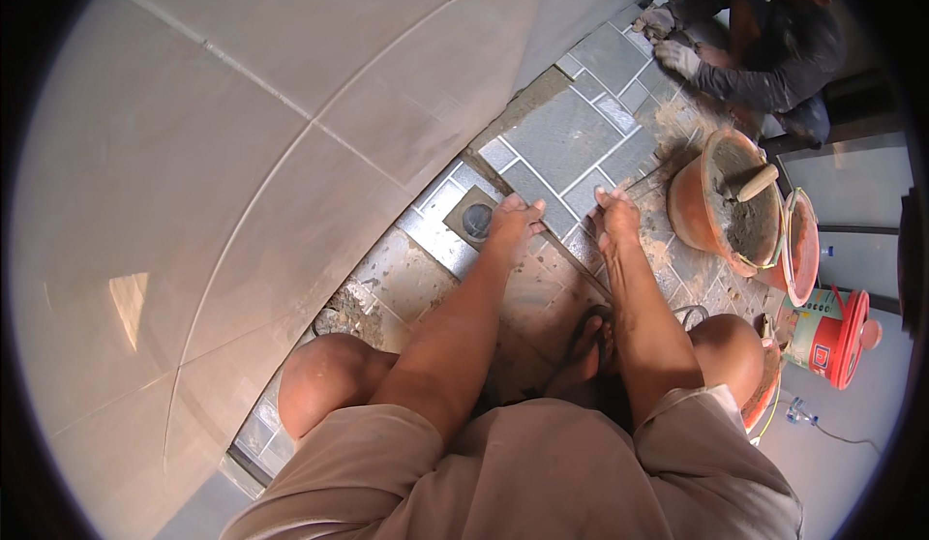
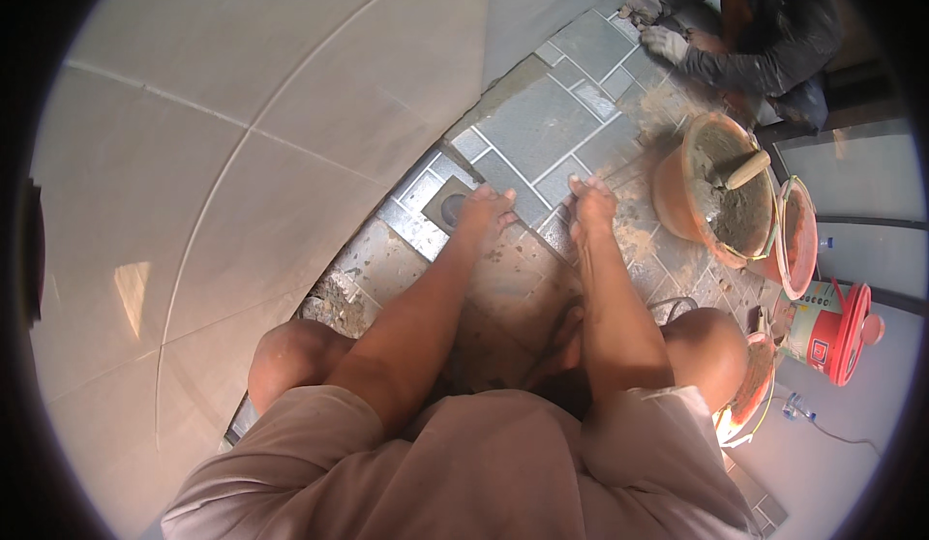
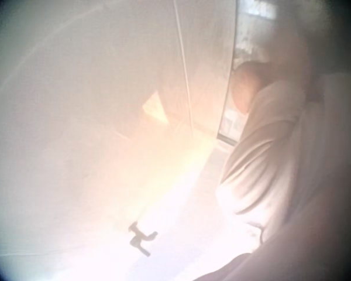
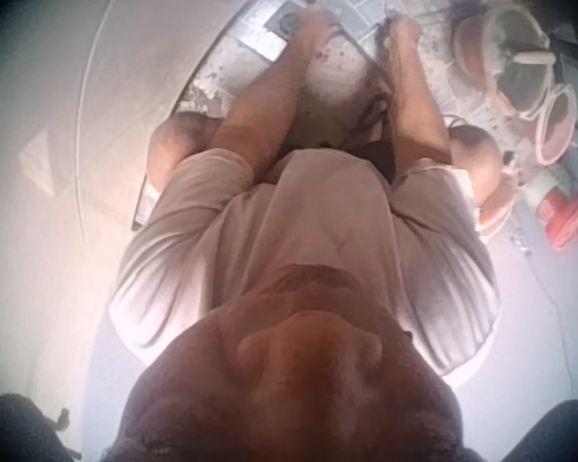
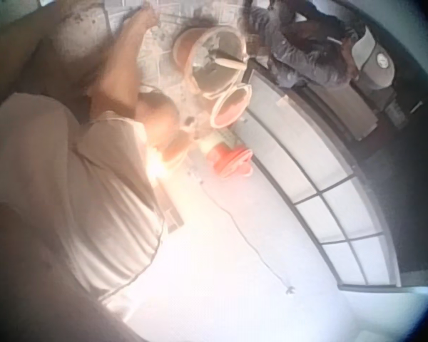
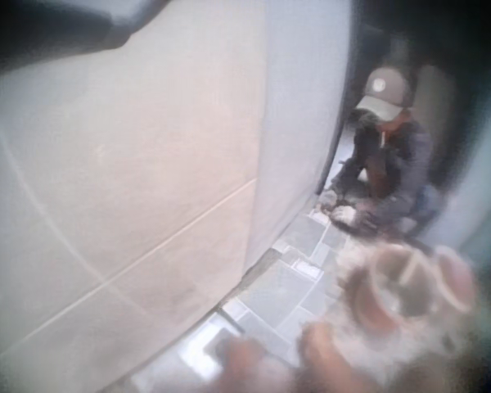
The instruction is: The person is kneeling on a tiled floor, using a trowel to spread cement and a rubber mallet to tap down tiles. They are working on a section of the floor near a wall, placing tiles and adjusting them to fit the pattern.
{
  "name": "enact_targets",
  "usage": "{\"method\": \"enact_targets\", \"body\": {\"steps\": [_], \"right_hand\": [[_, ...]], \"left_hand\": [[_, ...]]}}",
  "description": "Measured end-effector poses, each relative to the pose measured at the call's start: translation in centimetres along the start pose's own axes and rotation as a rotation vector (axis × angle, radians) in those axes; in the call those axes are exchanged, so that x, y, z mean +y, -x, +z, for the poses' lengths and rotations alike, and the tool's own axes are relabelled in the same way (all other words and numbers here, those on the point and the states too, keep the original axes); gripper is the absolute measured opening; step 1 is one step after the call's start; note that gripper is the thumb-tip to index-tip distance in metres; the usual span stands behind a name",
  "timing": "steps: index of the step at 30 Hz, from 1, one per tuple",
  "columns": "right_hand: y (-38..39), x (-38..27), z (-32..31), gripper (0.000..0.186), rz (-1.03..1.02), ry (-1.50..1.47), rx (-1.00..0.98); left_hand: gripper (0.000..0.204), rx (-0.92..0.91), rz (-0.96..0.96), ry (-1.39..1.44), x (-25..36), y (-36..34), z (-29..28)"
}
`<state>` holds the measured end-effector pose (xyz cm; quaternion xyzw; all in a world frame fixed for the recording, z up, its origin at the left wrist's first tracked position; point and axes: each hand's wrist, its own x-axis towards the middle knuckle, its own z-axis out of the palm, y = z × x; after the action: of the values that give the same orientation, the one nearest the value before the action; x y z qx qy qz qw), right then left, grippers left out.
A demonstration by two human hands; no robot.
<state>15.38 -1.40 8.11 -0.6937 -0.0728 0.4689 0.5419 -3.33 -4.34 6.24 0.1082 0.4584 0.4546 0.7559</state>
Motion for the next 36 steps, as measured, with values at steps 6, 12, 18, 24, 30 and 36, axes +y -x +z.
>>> {"method": "enact_targets", "body": {"steps": [6,12,18,24,30,36], "right_hand": [[3.1,-4.8,-5.2,0.010,-0.080,0.182,-0.207],[10.4,-7.9,-5.1,0.015,-0.255,0.225,-0.236],[17.9,-5.0,-1.0,0.023,-0.082,0.239,-0.385],[21.5,3.4,2.3,0.015,0.084,0.150,-0.586],[24.2,13.4,5.7,0.016,-0.081,0.474,-0.648],[29.3,13.2,8.9,0.043,-0.222,0.738,-0.744]], "left_hand": [[0.062,-0.220,-0.267,-0.145,1.5,1.5,-0.8],[0.097,0.121,-0.481,-0.217,6.4,0.3,-7.0],[0.059,0.196,-0.571,-1.236,12.8,-0.3,-10.0],[0.064,-0.018,-0.553,-1.575,18.2,4.3,-3.8],[0.080,-0.185,-0.544,-1.623,20.6,8.4,-4.7],[0.071,-0.165,-0.626,-1.586,20.4,10.9,-9.4]]}}
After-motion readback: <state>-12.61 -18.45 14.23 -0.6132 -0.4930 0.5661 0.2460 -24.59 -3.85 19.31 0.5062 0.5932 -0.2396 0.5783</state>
